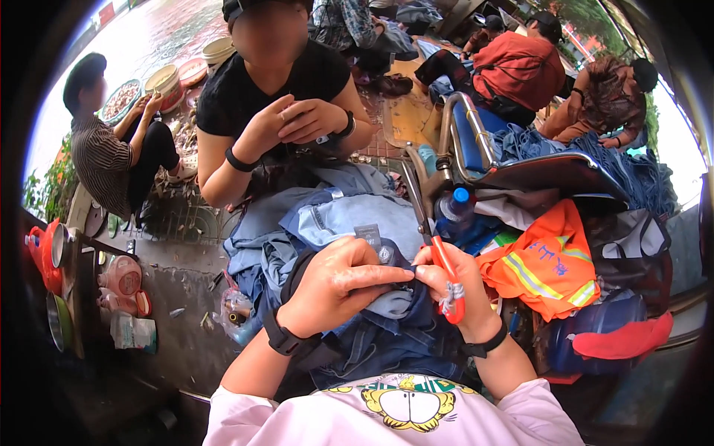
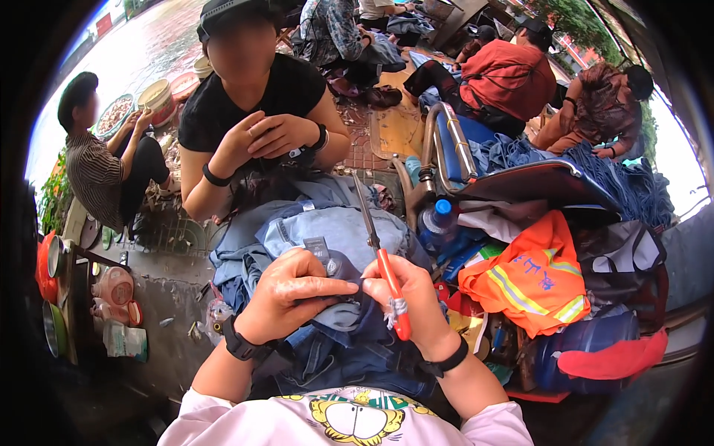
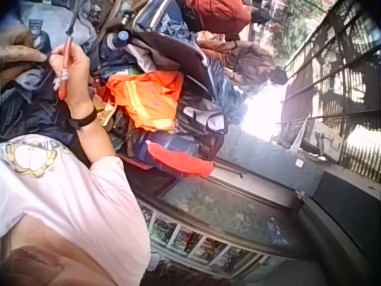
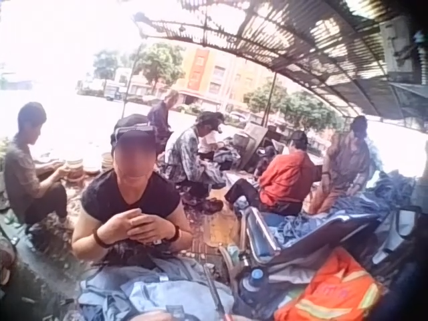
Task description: Inspecting and trimming loose threads or seams on denim jeans using small scissors.
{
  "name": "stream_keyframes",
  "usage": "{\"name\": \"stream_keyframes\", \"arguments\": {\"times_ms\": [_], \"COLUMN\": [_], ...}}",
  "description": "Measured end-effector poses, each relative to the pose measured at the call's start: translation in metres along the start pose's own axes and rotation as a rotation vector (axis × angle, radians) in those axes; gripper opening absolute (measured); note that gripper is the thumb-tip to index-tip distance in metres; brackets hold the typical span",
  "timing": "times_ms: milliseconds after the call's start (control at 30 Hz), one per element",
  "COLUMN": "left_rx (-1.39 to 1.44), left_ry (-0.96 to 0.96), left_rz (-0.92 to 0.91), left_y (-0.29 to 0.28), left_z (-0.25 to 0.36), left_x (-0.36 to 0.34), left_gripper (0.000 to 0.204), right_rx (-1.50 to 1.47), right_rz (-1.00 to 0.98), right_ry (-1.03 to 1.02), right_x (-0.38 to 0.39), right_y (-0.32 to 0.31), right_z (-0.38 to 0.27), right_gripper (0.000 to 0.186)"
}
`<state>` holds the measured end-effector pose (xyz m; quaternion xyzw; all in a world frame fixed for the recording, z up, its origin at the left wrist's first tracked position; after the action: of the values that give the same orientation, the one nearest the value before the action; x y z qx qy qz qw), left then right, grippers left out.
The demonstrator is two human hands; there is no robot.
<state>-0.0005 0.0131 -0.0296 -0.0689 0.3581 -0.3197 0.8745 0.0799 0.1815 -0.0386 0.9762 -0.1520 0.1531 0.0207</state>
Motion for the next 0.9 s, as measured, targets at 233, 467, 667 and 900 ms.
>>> {"name": "stream_keyframes", "arguments": {"times_ms": [233,467,667,900], "left_rx": [-0.064,0.075,0.055,0.068], "left_ry": [0.011,-0.185,-0.184,-0.179], "left_rz": [-0.109,-0.077,-0.063,-0.028], "left_y": [0.007,0.016,0.019,0.018], "left_z": [0.002,-0.009,-0.004,-0.002], "left_x": [-0.006,-0.003,-0.009,-0.003], "left_gripper": [0.029,0.024,0.019,0.020], "right_rx": [-0.011,0.436,0.771,0.753], "right_rz": [-0.063,0.073,0.012,0.058], "right_ry": [0.128,-0.248,-0.688,-0.665], "right_x": [0.004,0.012,0.022,0.024], "right_y": [-0.016,-0.023,0.006,0.010], "right_z": [0.004,-0.020,-0.047,-0.048], "right_gripper": [0.012,0.025,0.021,0.018]}}
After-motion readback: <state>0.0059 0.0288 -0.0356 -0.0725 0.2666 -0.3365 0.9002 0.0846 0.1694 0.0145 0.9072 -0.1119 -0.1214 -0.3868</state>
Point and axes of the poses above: each hand's wrist, its own x-axis away from the middle knuckle, its own y-axis out of the palm, z = x × y, the point moved 6 cm from there along -x, towards the middle knuckle, and after that the axes turned 4 degrees about z, right-handed, at the moved point
